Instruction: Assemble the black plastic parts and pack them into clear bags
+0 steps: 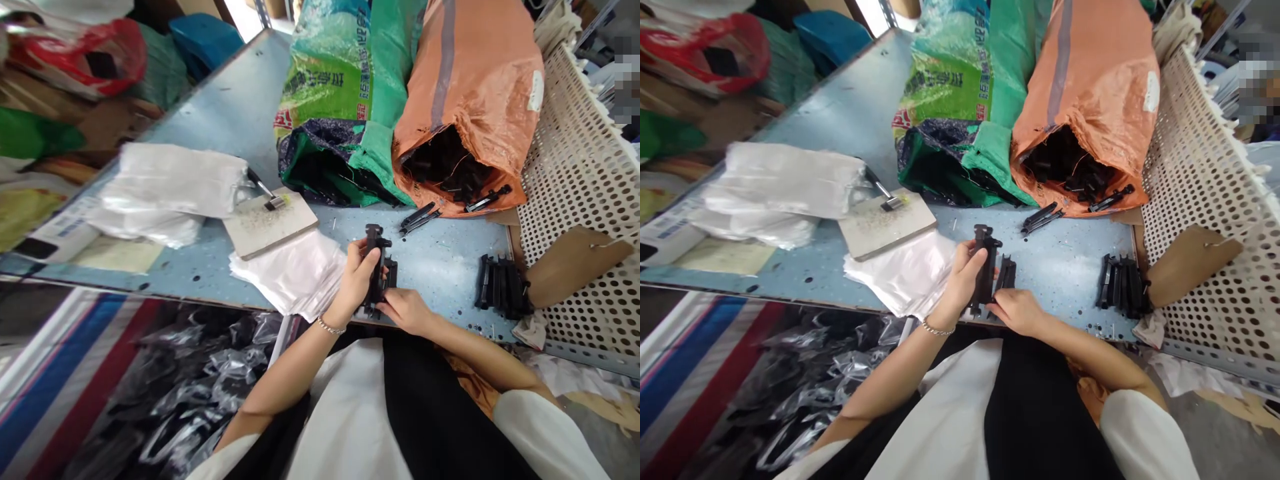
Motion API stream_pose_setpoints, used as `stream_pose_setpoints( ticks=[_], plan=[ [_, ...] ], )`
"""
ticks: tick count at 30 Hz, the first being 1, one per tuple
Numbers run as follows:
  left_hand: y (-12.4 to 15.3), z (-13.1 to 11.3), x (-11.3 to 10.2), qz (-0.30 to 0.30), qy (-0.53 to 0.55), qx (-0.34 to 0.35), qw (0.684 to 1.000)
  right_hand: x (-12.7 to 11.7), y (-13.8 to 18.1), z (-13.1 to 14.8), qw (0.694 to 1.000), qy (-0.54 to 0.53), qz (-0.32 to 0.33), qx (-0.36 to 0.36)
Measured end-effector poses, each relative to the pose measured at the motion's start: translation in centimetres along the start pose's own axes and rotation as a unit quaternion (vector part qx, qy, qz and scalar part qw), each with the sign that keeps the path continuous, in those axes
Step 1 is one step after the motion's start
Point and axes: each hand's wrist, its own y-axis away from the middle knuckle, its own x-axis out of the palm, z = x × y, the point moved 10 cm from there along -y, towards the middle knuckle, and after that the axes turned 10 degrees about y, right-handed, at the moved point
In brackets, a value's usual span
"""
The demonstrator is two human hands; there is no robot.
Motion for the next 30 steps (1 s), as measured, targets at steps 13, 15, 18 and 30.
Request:
stream_pose_setpoints(
  ticks=[13, 15, 18, 30],
  plan=[
    [0.5, 5.4, -2.4, -0.031, -0.425, 0.189, 0.885, -11.3, -10.5, -18.1, 0.959, 0.262, -0.028, 0.103],
    [0.7, 4.4, -0.9, -0.012, -0.416, 0.214, 0.883, -12.0, -9.0, -16.2, 0.968, 0.205, -0.096, 0.111],
    [0.9, 1.9, 2.1, 0.064, -0.340, 0.235, 0.908, -11.0, -5.6, -10.6, 0.981, 0.023, -0.172, 0.082],
    [4.6, -1.5, 4.6, 0.168, -0.157, 0.072, 0.971, -12.8, -3.6, -3.4, 0.971, 0.190, -0.138, -0.046]
  ],
)
